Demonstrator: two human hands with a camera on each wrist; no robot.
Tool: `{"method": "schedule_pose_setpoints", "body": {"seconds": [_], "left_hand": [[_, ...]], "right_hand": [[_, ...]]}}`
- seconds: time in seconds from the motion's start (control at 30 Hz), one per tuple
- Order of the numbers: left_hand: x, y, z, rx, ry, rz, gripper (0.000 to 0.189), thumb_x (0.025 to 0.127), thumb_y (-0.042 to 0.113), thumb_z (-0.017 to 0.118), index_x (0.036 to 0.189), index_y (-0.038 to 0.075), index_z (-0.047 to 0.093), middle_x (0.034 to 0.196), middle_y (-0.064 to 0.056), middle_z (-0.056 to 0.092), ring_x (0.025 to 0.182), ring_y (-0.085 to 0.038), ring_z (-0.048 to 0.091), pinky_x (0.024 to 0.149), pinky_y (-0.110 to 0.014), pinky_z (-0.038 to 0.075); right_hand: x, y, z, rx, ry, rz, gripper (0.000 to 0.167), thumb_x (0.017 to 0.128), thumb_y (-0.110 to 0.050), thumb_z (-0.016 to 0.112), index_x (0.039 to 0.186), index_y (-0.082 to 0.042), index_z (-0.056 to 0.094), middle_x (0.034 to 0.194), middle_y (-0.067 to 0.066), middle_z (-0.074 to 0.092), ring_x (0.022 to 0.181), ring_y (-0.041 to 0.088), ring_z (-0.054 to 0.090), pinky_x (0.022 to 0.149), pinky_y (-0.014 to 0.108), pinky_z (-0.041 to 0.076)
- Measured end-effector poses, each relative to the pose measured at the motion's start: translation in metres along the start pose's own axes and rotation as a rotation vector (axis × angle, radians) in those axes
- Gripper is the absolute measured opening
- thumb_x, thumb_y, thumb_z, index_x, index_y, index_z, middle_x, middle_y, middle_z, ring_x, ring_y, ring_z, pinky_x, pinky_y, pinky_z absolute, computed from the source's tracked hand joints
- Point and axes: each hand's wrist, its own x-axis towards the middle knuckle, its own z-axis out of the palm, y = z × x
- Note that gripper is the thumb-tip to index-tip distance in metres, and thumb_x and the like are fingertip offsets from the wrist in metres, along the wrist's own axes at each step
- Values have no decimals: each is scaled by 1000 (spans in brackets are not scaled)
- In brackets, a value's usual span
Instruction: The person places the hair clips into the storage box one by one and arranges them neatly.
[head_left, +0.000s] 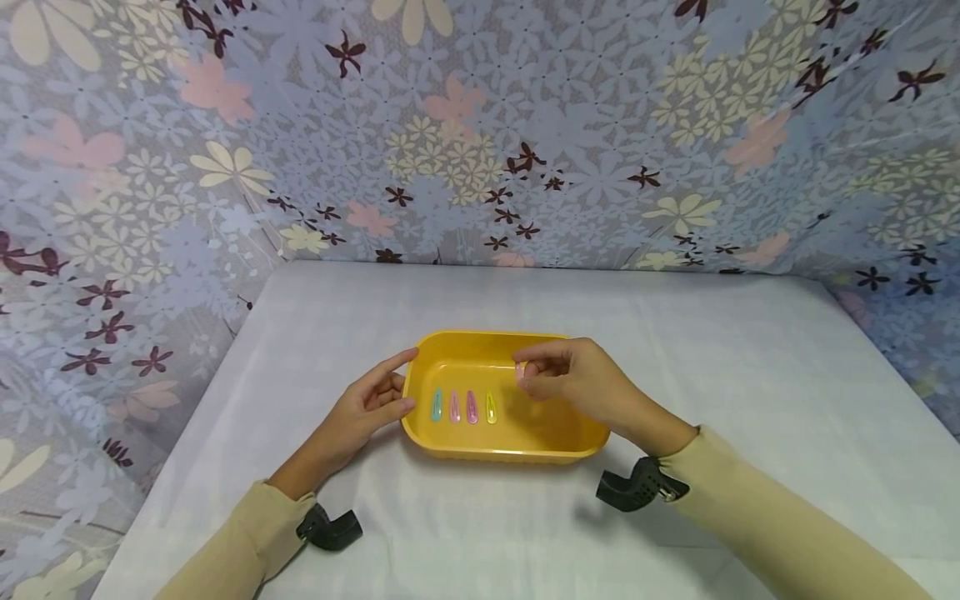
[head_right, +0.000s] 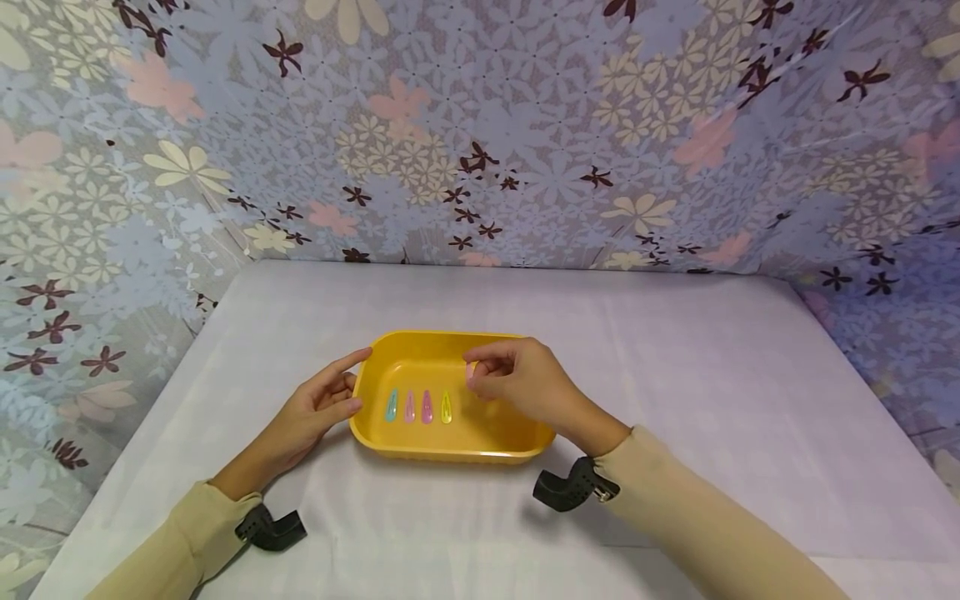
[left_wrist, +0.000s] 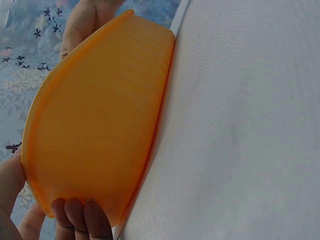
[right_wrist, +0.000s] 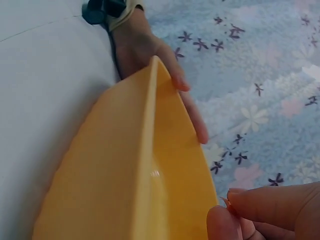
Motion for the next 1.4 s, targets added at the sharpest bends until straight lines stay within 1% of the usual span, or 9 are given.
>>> {"method": "schedule_pose_setpoints", "body": {"seconds": [0.23, 0.33, 0.4, 0.53, 0.6, 0.7, 0.83, 1.17, 1.4], "left_hand": [[1, -2, 1, 6, 1, -13, 67, 97, 7, 69, 157, 17, 41, 119, -24, 54, 95, -21, 60, 82, -23, 56], [0, -2, 1, 7, 2, -17, 66, 98, 6, 68, 157, 17, 41, 119, -24, 54, 96, -21, 60, 83, -23, 56], [0, -2, 1, 8, 3, -19, 66, 98, 5, 68, 157, 17, 41, 120, -25, 54, 96, -21, 60, 83, -23, 56], [0, -2, 1, 11, 5, -19, 66, 98, 4, 68, 157, 16, 41, 120, -25, 55, 96, -21, 60, 83, -24, 57], [0, -1, 1, 12, 6, -14, 66, 97, 4, 68, 157, 16, 41, 119, -25, 55, 96, -21, 60, 83, -24, 56], [0, -2, 0, 12, 2, -3, 67, 97, 5, 69, 157, 15, 41, 119, -25, 55, 96, -21, 61, 82, -24, 56], [0, -1, 0, 10, -4, 3, 67, 97, 7, 69, 158, 15, 41, 119, -26, 55, 96, -21, 61, 82, -24, 57], [0, 0, 0, 9, -2, -5, 68, 97, 5, 69, 158, 16, 40, 120, -26, 55, 97, -22, 60, 84, -24, 57], [0, 0, 0, 4, -5, -5, 68, 97, 6, 69, 158, 16, 40, 120, -26, 55, 96, -22, 60, 83, -24, 57]], "right_hand": [[9, 3, 13, 18, -23, 11, 36, 90, -6, 77, 124, 5, 70, 94, 10, 69, 85, 23, 69, 78, 39, 61], [13, 6, 17, -7, -17, 18, 34, 89, -3, 76, 121, 5, 72, 91, 9, 70, 79, 21, 69, 73, 36, 61], [15, 10, 19, -58, -11, 12, 31, 87, -1, 77, 118, 5, 73, 87, 7, 71, 76, 19, 68, 70, 32, 59], [19, 17, 24, -218, -9, -6, 27, 85, -2, 79, 112, 0, 77, 81, 0, 69, 74, 14, 62, 68, 24, 51], [20, 19, 26, -283, -22, -17, 27, 84, -5, 81, 111, -2, 78, 80, -2, 68, 75, 13, 59, 69, 24, 49], [21, 21, 29, -334, -45, -14, 27, 85, -10, 83, 111, -5, 78, 78, -4, 66, 75, 14, 57, 70, 27, 47], [21, 22, 31, -358, -61, -11, 27, 85, -11, 84, 111, -6, 78, 78, -4, 66, 74, 14, 57, 71, 29, 48], [23, 23, 33, -355, -76, -5, 27, 86, -11, 83, 111, -4, 77, 77, -4, 66, 75, 13, 58, 74, 29, 49], [22, 22, 34, -375, -85, 5, 25, 86, -10, 83, 110, -5, 78, 77, -4, 65, 74, 14, 56, 71, 28, 48]]}}
